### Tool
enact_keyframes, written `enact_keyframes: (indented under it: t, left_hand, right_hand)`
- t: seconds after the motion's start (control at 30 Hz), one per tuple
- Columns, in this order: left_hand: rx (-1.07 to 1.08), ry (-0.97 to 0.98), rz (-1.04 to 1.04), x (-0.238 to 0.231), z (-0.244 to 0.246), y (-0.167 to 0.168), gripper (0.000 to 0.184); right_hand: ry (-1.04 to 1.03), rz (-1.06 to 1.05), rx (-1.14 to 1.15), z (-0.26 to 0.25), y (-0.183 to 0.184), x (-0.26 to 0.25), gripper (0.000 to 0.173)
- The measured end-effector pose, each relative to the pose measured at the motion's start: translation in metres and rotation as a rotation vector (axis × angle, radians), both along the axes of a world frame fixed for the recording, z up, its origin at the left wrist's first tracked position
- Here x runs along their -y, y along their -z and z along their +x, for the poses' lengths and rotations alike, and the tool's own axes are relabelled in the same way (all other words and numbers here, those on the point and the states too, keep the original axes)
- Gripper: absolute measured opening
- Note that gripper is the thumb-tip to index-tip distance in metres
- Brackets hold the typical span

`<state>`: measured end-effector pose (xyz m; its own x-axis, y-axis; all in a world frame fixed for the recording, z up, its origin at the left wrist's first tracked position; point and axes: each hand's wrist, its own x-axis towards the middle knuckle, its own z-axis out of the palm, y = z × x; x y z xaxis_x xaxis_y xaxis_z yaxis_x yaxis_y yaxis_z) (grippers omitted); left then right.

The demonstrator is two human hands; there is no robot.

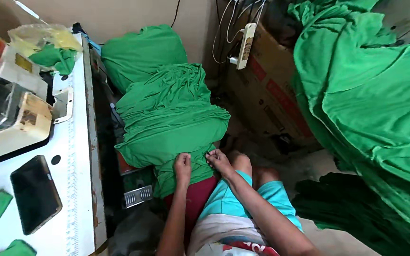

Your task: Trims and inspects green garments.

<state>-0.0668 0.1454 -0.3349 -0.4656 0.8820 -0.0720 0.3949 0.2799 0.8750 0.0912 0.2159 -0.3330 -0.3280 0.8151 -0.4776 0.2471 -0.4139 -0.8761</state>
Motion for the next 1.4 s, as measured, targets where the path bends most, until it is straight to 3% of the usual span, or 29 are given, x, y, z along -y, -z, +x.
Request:
enact_keyframes:
  t: [0.1,0.17,0.23,0.4,0.5,0.63,0.67,0.77,0.97,1.1,1.23,1.4]
  left_hand:
    - [-0.045,0.136,0.008,0.012,0.014,-0.008,0.023]
    - [-0.139,0.249,-0.126,0.013,0.021,-0.012,0.031]
    - [-0.219,0.293,-0.212,0.008,0.025,-0.013,0.028]
    - [0.050,0.243,-0.097,0.013,0.004,-0.005,0.022]
    - [0.108,0.225,-0.124,0.014,0.002,-0.009,0.022]
    - [-0.053,0.254,-0.237,0.002,0.019,-0.019,0.050]
    - [-0.115,0.269,-0.259,0.000,0.023,-0.020,0.049]
    - [-0.207,0.237,-0.262,-0.002,0.032,-0.017,0.026]
    - [-0.095,0.136,-0.138,0.013,0.024,-0.008,0.023]
    - [-0.123,0.198,-0.212,0.013,0.023,-0.013,0.027]
    - [-0.119,0.222,-0.206,0.019,0.021,-0.014,0.025]
    - [-0.094,0.191,-0.140,0.023,0.020,-0.009,0.024]
  right_hand:
    - [0.014,-0.014,-0.008,-0.001,0.001,-0.001,0.030]
    - [0.009,-0.018,-0.002,-0.001,0.000,-0.001,0.032]
    - [0.004,-0.020,0.005,-0.001,0.000,-0.001,0.032]
    - [-0.001,-0.015,0.006,0.001,0.000,-0.002,0.031]
    - [0.010,-0.014,0.002,-0.001,-0.001,-0.002,0.031]
    - [0.041,-0.033,-0.018,-0.001,-0.003,-0.001,0.030]
    - [0.046,-0.034,-0.022,-0.001,-0.003,-0.001,0.029]
    - [0.036,-0.023,-0.022,0.000,-0.001,-0.001,0.029]
    - [0.004,0.004,0.018,-0.001,-0.003,0.001,0.031]
    - [-0.086,0.137,0.115,0.004,-0.006,0.006,0.039]
    - [-0.266,0.324,0.341,0.008,-0.022,0.017,0.036]
    - [-0.450,0.374,0.579,0.002,-0.040,0.024,0.033]
